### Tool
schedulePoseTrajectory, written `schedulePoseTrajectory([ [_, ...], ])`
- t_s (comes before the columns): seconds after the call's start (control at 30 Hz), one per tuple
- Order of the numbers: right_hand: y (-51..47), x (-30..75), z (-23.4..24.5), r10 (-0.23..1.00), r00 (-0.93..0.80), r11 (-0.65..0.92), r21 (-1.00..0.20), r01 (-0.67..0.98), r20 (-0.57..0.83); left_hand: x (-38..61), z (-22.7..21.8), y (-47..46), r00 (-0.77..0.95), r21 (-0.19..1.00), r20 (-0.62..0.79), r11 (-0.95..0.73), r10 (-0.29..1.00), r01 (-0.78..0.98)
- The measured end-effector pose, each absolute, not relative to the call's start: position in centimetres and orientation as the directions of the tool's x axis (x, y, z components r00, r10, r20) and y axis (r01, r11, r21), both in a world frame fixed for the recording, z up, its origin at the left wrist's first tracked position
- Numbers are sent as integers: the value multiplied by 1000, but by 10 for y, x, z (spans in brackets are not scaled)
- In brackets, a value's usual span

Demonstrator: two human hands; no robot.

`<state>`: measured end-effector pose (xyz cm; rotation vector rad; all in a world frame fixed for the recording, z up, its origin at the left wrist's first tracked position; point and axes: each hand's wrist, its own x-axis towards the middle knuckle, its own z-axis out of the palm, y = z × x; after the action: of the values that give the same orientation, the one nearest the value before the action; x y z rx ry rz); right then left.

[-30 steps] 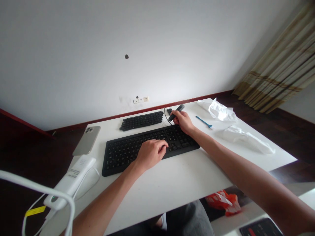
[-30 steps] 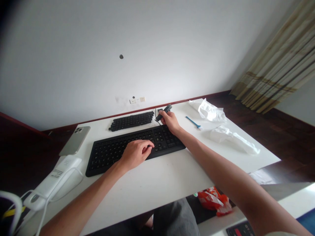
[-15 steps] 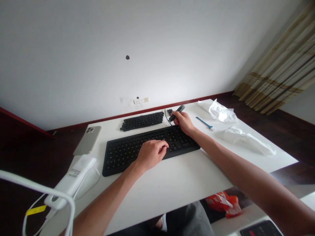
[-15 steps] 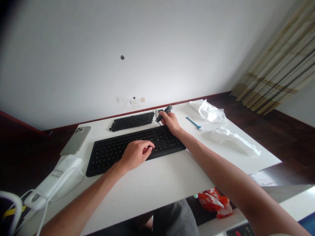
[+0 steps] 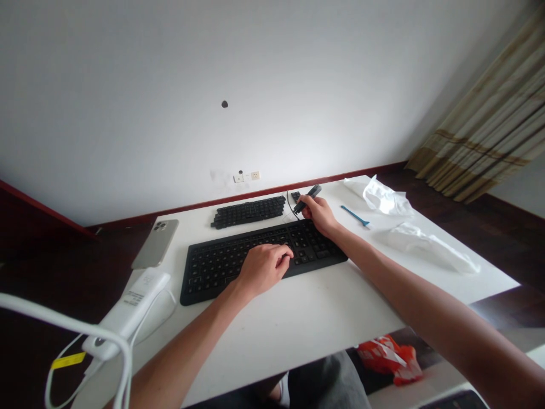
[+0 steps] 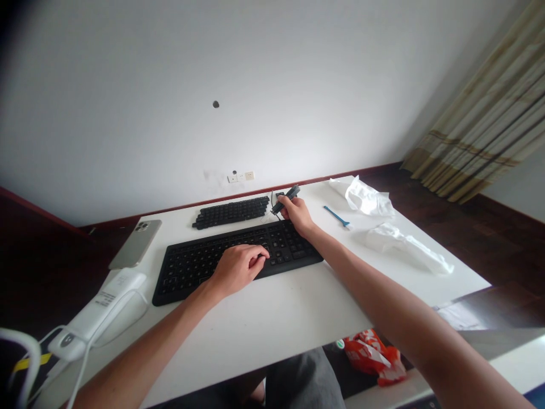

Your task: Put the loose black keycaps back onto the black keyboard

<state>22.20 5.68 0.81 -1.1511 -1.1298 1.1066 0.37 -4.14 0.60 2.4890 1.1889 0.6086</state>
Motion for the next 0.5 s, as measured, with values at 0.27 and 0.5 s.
schedulePoseTrajectory([
  [0.27,58,222,6,992,98,83,-995,-62,77,3,5,-41,565,456,247,-608,788,650],
  [0.5,57,223,7,992,96,83,-994,-66,76,3,5,-41,563,457,248,-607,788,650],
])
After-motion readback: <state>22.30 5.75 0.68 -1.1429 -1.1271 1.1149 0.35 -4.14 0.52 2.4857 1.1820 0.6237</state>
